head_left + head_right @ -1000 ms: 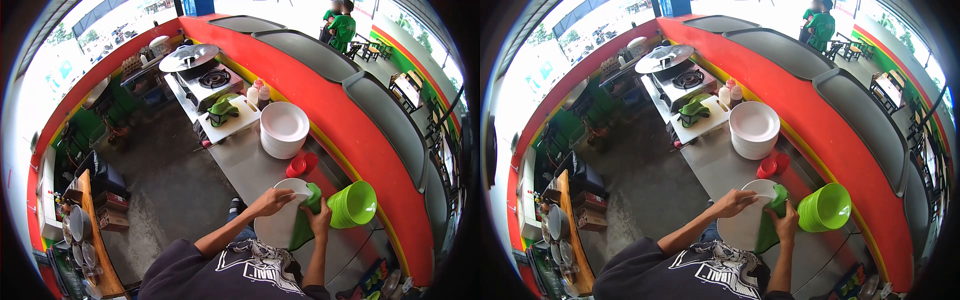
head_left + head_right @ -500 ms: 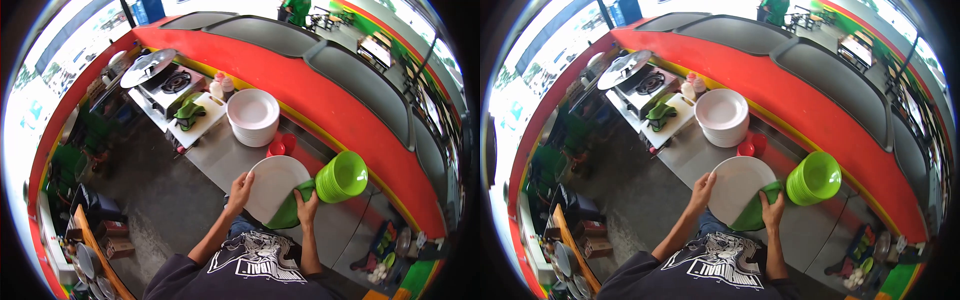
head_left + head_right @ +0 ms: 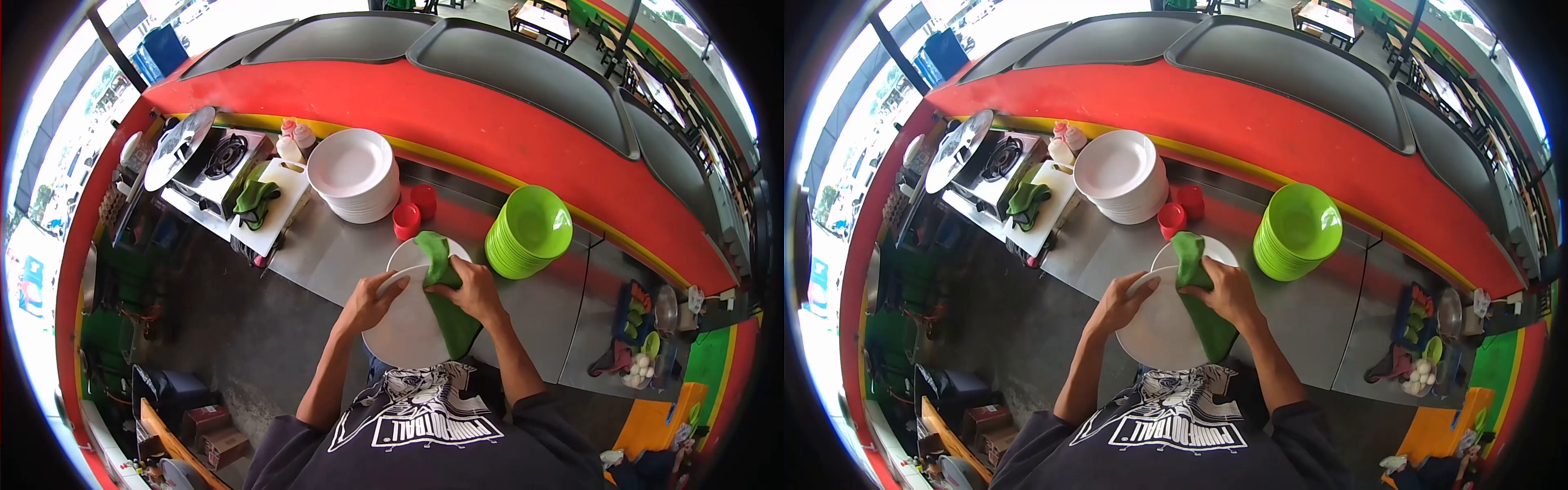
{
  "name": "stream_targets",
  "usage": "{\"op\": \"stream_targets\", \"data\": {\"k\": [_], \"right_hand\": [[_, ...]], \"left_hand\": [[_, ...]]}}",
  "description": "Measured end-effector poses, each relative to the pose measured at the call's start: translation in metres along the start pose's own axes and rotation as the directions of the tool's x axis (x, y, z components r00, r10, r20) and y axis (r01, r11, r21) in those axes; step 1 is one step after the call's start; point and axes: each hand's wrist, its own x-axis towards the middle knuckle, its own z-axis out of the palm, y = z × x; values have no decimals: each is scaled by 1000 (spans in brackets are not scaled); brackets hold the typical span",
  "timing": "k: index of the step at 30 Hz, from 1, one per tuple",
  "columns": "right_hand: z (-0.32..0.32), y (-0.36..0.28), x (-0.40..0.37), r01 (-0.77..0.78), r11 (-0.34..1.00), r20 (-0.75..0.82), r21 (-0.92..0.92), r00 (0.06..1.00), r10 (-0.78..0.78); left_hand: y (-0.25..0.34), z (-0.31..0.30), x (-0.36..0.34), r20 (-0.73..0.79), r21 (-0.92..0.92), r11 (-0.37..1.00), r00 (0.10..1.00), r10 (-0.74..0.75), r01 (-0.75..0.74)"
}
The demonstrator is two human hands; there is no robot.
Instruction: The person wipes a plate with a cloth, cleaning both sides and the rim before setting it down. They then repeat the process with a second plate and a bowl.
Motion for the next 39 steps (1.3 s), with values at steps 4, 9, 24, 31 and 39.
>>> {"op": "stream_targets", "data": {"k": [4,9,24,31,39], "right_hand": [[5,8,-4,-93,984,-211,149,970,124],[43,4,-30,-188,859,-438,476,796,417],[4,6,-46,-138,965,-103,222,981,164],[-11,-19,-26,134,991,-5,6,991,-134],[6,2,-45,-138,917,-358,374,891,280]], "left_hand": [[-13,8,-5,-195,-166,985,978,-67,34],[-35,35,-6,-562,-543,819,805,-191,-185],[9,2,-24,-125,-68,997,992,-33,25],[17,23,-27,43,127,985,993,113,-118],[-19,41,-30,-465,-426,890,883,-64,-160]]}}
